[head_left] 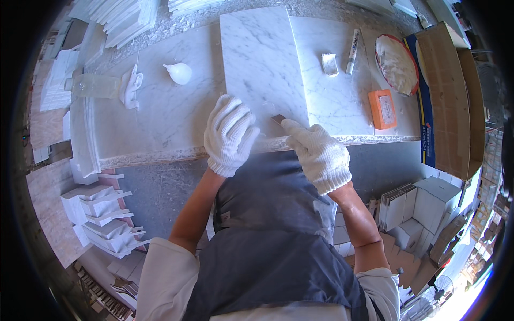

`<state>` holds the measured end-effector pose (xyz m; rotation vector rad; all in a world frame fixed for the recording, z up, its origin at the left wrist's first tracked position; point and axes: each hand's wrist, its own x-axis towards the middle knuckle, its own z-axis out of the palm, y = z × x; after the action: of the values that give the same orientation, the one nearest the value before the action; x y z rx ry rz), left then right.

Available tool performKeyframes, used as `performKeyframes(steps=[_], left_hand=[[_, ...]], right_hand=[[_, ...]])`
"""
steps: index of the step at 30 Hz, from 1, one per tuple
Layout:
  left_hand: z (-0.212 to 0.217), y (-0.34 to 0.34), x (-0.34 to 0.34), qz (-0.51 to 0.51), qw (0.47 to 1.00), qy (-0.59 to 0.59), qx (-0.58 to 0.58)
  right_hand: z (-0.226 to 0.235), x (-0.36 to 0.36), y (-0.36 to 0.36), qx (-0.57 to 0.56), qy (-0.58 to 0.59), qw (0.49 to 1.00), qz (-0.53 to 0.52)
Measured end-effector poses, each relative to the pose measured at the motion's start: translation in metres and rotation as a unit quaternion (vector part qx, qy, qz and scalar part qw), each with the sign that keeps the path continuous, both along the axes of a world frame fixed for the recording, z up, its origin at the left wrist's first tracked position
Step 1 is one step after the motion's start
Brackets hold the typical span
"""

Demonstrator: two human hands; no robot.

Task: The person scrapes a white marble tile with a metal scraper, repeatedly removing residue from the surface. The person holds the tile with one hand and uses the scraper with the other, working across the tile face.

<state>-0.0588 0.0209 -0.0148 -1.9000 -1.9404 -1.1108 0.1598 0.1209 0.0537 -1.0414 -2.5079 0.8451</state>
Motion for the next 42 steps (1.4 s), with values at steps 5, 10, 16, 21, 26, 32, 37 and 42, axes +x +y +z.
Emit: performKeyframes(steps=[5, 10, 16, 21, 26, 32, 37, 42], left_hand=[[0.001, 0.000, 0.001, 0.006, 1.000, 0.002, -0.003], [0.002, 0.000, 0.000, -0.001, 1.000, 0.007, -0.001], [0.000, 0.001, -0.001, 0.008, 0.999, -0.016, 0.039], [0.011, -0.012, -0.014, 0.189, 0.959, -0.187, 0.094], [0.014, -0.010, -0.073, 0.361, 0.914, -0.182, 0.011], [-0.006, 0.017, -0.123, 0.382, 0.912, -0.141, -0.048], [0.000, 0.035, -0.114, 0.284, 0.915, -0.285, 0.017], [0.014, 0.019, -0.074, 0.195, 0.967, -0.165, 0.015]], right_hand=[[-0.002, -0.022, 0.012, 0.002, 0.009, 1.000, -0.022], [0.000, -0.020, 0.007, 0.067, 0.007, 0.997, 0.039], [0.002, 0.015, -0.008, 0.012, 0.011, 1.000, 0.011], [-0.011, 0.035, -0.005, -0.063, 0.108, 0.987, -0.102], [-0.040, 0.038, 0.002, 0.005, 0.182, 0.977, -0.113], [-0.055, 0.016, 0.037, 0.031, 0.220, 0.961, -0.164], [-0.062, 0.002, 0.044, 0.052, 0.144, 0.968, -0.197], [-0.075, 0.002, 0.045, 0.133, 0.179, 0.959, -0.177]])
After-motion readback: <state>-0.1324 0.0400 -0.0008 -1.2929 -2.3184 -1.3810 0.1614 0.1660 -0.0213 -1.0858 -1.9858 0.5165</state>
